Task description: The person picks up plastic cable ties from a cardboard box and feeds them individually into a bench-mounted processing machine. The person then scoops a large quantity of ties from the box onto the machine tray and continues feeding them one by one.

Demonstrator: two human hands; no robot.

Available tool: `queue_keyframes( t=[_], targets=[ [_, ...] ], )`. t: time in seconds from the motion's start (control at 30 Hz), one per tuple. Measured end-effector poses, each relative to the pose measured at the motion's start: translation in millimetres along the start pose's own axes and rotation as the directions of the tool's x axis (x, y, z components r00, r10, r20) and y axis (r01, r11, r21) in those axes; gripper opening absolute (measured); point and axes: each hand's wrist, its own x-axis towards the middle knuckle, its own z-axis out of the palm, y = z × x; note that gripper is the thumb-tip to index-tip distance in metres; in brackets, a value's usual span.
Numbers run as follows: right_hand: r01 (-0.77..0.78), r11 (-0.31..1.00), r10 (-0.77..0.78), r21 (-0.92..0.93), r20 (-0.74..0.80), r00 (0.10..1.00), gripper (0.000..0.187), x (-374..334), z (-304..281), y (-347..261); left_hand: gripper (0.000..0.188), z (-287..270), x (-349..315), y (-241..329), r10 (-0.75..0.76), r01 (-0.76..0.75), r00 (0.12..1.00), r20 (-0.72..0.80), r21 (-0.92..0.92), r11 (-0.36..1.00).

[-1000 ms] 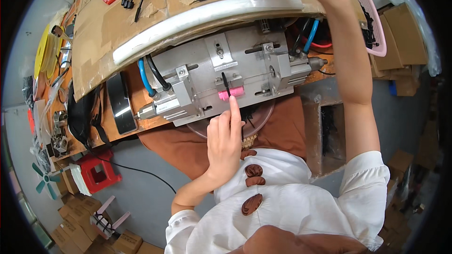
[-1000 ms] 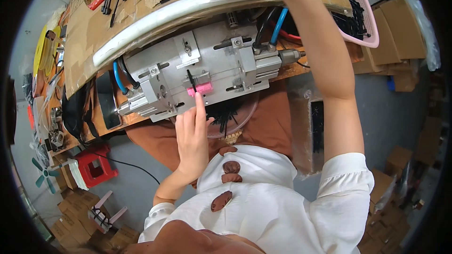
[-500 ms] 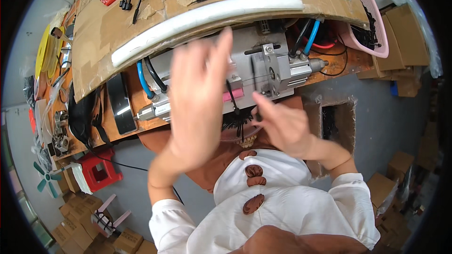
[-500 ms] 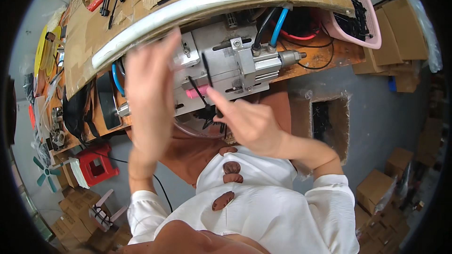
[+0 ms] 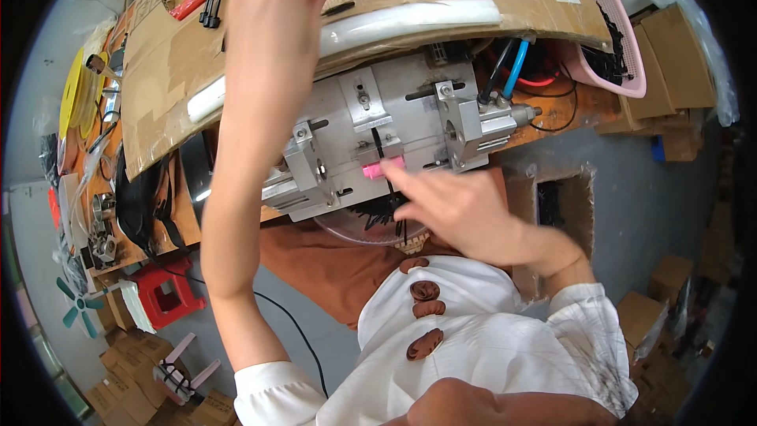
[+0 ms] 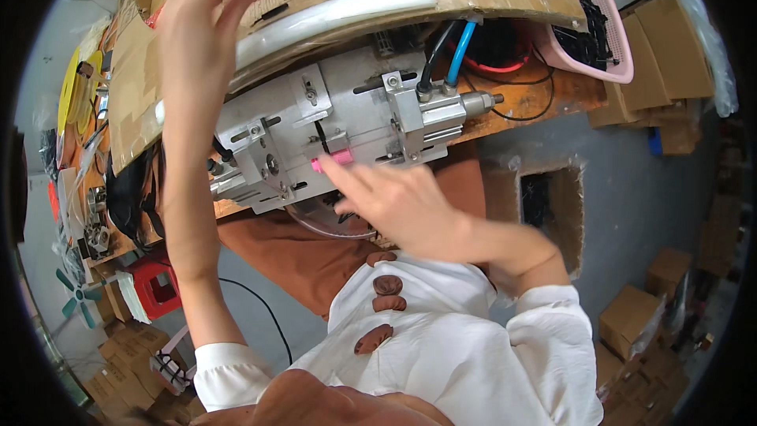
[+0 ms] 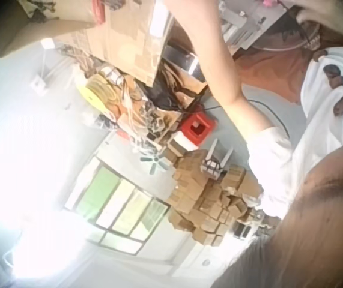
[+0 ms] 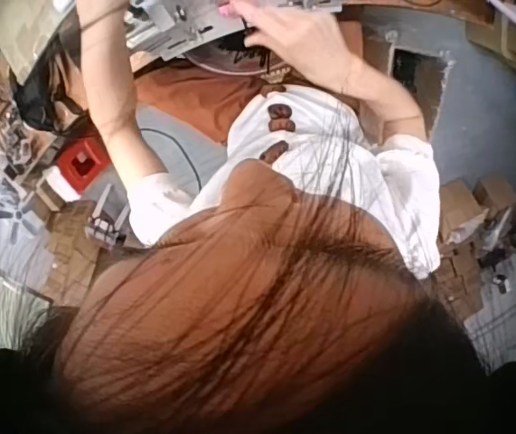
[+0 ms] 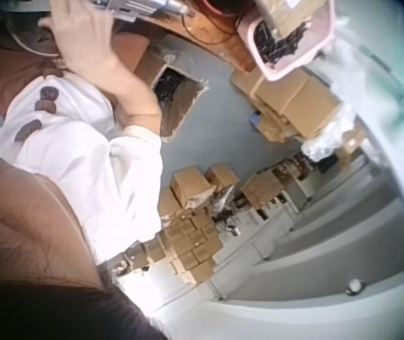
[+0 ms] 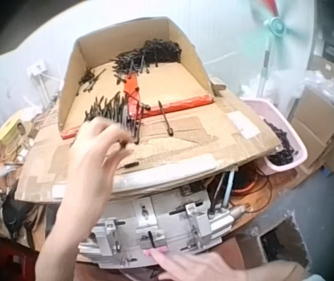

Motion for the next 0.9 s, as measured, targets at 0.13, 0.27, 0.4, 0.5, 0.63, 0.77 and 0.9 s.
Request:
queue_keyframes(
  t=[0.13, 0.27, 0.4, 0.5, 0.63, 0.77, 0.9],
  targets=[
    [-0.114, 0.933, -0.022, -0.341, -0.371, 0.929, 0.026, 93, -42, 39, 0.053, -43, -80, 80, -0.337, 0.333, 0.935, 0.114, 0.053, 0.942],
    [-0.106, 0.859, -0.068, -0.501, -0.317, 0.946, 0.022, 192, -65, 130, 0.08, -35, -149, 143, -0.446, 0.466, 0.835, 0.323, 0.018, 0.885],
    [-0.063, 0.983, 0.045, -0.174, -0.105, 0.993, 0.023, 199, -101, 106, 0.064, -16, -163, 158, -0.42, 0.431, 0.804, 0.42, 0.074, 0.899],
    [-0.255, 0.954, 0.27, 0.158, -0.081, 0.959, 0.02, 153, -123, 57, 0.069, -6, -164, 156, -0.424, 0.403, 0.8, 0.424, 0.144, 0.904],
    [-0.204, 0.946, 0.284, 0.251, -0.344, 0.895, 0.016, 85, -99, 63, 0.071, -6, -164, 156, -0.431, 0.396, 0.786, 0.443, 0.174, 0.901],
    [0.059, 0.996, -0.035, 0.065, -0.317, 0.948, 0.048, 11, -41, 24, 0.071, -24, -144, 145, -0.428, 0.467, 0.769, 0.475, 0.04, 0.883],
    [0.01, 1.0, -0.012, -0.01, -0.186, 0.983, 0.063, -26, 12, 2, 0.044, -25, -59, 76, -0.231, 0.22, 0.958, 0.168, 0.082, 0.972]
  ],
)
